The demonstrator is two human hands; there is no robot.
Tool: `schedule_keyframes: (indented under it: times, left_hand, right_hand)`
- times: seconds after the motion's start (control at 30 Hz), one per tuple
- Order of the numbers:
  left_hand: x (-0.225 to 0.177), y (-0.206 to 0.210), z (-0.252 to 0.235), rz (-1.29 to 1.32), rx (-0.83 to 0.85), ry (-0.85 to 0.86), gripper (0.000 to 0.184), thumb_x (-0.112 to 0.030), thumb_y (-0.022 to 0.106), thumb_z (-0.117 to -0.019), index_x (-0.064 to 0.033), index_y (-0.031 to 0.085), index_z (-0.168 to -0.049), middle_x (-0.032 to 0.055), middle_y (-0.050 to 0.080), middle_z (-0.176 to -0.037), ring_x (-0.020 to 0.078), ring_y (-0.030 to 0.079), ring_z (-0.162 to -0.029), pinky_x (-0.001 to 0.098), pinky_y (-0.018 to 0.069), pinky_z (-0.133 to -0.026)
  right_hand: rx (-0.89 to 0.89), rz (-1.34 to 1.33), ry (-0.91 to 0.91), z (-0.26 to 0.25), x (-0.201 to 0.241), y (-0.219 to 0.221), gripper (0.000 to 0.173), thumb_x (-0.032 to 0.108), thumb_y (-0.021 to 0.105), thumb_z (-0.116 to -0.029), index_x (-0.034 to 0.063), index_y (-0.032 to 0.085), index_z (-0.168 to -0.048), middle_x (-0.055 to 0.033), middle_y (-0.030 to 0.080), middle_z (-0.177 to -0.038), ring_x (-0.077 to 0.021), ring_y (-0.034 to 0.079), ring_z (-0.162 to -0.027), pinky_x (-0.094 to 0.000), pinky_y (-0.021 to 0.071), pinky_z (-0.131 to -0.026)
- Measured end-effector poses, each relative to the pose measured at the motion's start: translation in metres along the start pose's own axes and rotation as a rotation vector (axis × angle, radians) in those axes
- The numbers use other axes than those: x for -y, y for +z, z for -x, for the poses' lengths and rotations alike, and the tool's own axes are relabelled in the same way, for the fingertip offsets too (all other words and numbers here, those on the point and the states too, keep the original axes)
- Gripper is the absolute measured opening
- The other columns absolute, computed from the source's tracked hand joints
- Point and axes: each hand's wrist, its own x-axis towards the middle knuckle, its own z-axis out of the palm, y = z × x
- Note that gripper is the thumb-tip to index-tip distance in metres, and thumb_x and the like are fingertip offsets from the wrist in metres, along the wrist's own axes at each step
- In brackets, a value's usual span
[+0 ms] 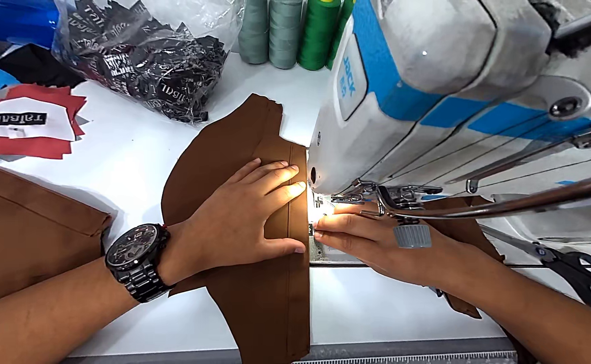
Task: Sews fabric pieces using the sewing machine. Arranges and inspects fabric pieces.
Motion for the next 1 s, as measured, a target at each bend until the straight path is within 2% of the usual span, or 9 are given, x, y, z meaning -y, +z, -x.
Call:
schedule_keyframes:
  times: [0.1, 0.17, 0.37, 0.8, 1.0]
  left_hand:
    - [0.0009, -0.0003, -0.0002, 0.003, 0.006, 0.007, 0.070, -0.071, 0.042, -0.0960, -0.0202, 0.065, -0.138, 0.0033, 0.057, -0.148, 0.0224, 0.045, -0.145, 0.0513, 0.0316, -0.121]
    - [0.0006, -0.0007, -0.0008, -0.008, 0.004, 0.008, 0.063, -0.064, 0.042, -0.0984, -0.0209, 0.066, -0.137, 0.0027, 0.057, -0.148, 0.0218, 0.045, -0.144, 0.0504, 0.0321, -0.121]
    - [-0.0012, -0.0017, -0.0027, -0.034, 0.001, 0.004, 0.065, -0.067, 0.045, -0.0955, -0.0201, 0.068, -0.135, 0.0032, 0.060, -0.145, 0.0221, 0.048, -0.143, 0.0493, 0.0341, -0.119]
    - [-0.0035, -0.0011, -0.0036, -0.041, -0.018, -0.001, 0.057, -0.059, 0.042, -0.0990, -0.0203, 0.071, -0.129, 0.0038, 0.062, -0.141, 0.0246, 0.050, -0.140, 0.0505, 0.0358, -0.117]
    - [-0.0047, -0.0005, -0.0033, -0.052, -0.030, -0.004, 0.059, -0.061, 0.046, -0.0961, -0.0193, 0.071, -0.129, 0.0045, 0.063, -0.140, 0.0247, 0.051, -0.140, 0.0515, 0.0366, -0.117]
  right_hand:
    - [-0.010, 0.002, 0.001, -0.0014, 0.0006, 0.0010, 0.030, 0.010, 0.054, -0.1029, 0.0148, 0.071, -0.127, -0.0026, 0.068, -0.133, -0.0179, 0.061, -0.126, -0.0323, 0.0494, -0.106]
    - [-0.006, 0.002, 0.008, -0.0017, 0.0011, 0.0004, 0.030, 0.010, 0.054, -0.1031, 0.0147, 0.071, -0.127, -0.0022, 0.068, -0.133, -0.0175, 0.061, -0.127, -0.0320, 0.0490, -0.107]
    - [0.023, 0.016, 0.011, -0.0040, 0.0017, 0.0001, 0.031, 0.010, 0.053, -0.1035, 0.0156, 0.070, -0.129, -0.0004, 0.067, -0.135, -0.0165, 0.060, -0.128, -0.0319, 0.0475, -0.108]
    - [0.032, 0.021, 0.007, -0.0055, 0.0024, 0.0017, 0.033, 0.010, 0.052, -0.1038, 0.0163, 0.069, -0.131, -0.0013, 0.066, -0.136, -0.0165, 0.061, -0.127, -0.0319, 0.0508, -0.105]
    - [0.058, 0.032, 0.021, -0.0029, 0.0019, 0.0030, 0.039, 0.009, 0.053, -0.1024, 0.0202, 0.065, -0.137, -0.0013, 0.063, -0.142, -0.0179, 0.059, -0.130, -0.0349, 0.0519, -0.102]
